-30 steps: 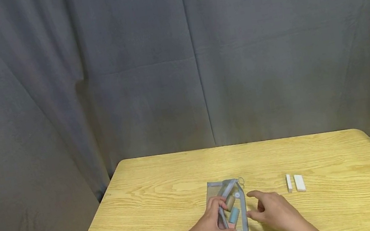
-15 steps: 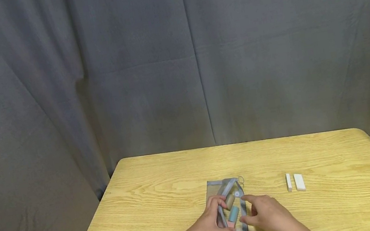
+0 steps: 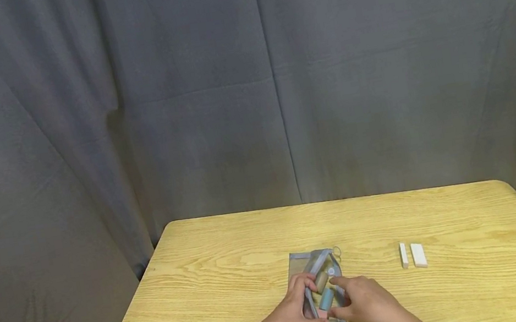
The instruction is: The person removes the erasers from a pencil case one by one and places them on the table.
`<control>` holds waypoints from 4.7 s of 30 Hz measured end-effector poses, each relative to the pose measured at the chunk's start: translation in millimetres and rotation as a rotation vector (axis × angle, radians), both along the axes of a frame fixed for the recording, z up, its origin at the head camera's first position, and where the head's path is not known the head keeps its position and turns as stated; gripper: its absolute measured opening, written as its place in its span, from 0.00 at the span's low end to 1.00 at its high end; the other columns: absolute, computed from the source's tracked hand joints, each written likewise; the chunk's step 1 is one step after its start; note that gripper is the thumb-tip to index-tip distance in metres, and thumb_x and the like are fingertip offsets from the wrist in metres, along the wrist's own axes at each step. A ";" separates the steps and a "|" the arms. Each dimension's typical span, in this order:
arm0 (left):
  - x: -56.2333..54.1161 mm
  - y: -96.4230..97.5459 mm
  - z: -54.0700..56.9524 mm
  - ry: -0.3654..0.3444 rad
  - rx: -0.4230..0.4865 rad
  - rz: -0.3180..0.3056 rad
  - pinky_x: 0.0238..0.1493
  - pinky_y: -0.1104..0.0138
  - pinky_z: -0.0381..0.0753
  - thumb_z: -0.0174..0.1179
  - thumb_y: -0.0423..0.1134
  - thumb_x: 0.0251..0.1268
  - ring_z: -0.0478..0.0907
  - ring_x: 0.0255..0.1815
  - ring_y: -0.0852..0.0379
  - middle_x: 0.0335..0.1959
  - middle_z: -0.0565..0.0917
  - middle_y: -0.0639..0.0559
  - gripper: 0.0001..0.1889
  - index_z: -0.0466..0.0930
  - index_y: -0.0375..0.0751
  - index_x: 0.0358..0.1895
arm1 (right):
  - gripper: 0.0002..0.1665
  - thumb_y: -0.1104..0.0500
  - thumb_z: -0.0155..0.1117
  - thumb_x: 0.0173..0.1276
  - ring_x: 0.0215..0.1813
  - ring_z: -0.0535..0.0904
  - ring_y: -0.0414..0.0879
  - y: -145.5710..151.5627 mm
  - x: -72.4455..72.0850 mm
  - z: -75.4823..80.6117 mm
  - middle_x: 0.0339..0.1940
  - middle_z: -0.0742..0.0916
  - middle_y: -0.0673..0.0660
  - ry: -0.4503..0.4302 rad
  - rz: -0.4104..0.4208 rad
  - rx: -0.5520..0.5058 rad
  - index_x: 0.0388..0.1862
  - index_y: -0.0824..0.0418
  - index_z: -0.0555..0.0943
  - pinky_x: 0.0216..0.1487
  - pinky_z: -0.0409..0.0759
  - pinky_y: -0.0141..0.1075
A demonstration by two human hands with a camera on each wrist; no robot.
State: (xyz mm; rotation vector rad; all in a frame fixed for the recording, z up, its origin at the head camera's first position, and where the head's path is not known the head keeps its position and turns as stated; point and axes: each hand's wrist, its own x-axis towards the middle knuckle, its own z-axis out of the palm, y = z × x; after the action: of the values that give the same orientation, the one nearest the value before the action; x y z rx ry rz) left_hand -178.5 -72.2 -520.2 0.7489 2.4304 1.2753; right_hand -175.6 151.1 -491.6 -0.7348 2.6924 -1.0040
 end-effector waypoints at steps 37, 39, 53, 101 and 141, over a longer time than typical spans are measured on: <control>-1.1 -0.5 -4.7 -0.003 0.040 -0.009 0.59 0.69 0.68 0.69 0.46 0.56 0.57 0.66 0.60 0.71 0.56 0.54 0.29 0.59 0.48 0.53 | 0.37 0.48 0.77 0.59 0.25 0.72 0.40 -11.4 -5.9 -1.8 0.25 0.81 0.46 -0.044 -0.007 0.112 0.60 0.71 0.78 0.26 0.72 0.32; -1.0 -0.4 -4.7 0.008 0.033 -0.007 0.59 0.69 0.68 0.69 0.46 0.56 0.57 0.66 0.60 0.71 0.56 0.54 0.29 0.59 0.49 0.53 | 0.36 0.49 0.77 0.59 0.25 0.72 0.41 -11.3 -6.7 -1.6 0.25 0.81 0.47 -0.051 -0.007 0.109 0.59 0.71 0.79 0.25 0.72 0.32; 0.3 0.8 -3.8 0.023 0.020 0.007 0.62 0.67 0.68 0.70 0.46 0.54 0.57 0.67 0.60 0.69 0.58 0.54 0.29 0.60 0.49 0.53 | 0.31 0.51 0.77 0.59 0.24 0.72 0.39 -11.1 -8.9 -2.5 0.24 0.80 0.46 -0.021 0.011 0.108 0.54 0.69 0.81 0.25 0.71 0.32; 1.4 2.6 -0.8 0.036 0.013 0.017 0.62 0.69 0.66 0.68 0.45 0.53 0.58 0.66 0.60 0.68 0.59 0.55 0.28 0.61 0.48 0.53 | 0.17 0.57 0.78 0.52 0.20 0.66 0.39 -20.4 -11.9 -2.4 0.18 0.73 0.45 0.078 -0.094 0.177 0.39 0.59 0.84 0.22 0.60 0.30; 1.2 -1.4 -2.9 -0.082 0.103 -0.038 0.41 0.77 0.76 0.65 0.42 0.57 0.70 0.34 0.71 0.72 0.53 0.52 0.27 0.59 0.44 0.53 | 0.29 0.52 0.78 0.57 0.22 0.72 0.39 17.8 -19.4 21.3 0.21 0.80 0.43 0.035 -0.113 0.141 0.57 0.58 0.83 0.23 0.70 0.33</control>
State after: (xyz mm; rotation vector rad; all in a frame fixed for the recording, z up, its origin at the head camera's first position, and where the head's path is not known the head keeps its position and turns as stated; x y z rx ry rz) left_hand -177.3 -73.6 -523.1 0.7511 2.2905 1.3967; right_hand -195.0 168.9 -470.4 -0.5847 2.8276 -0.8205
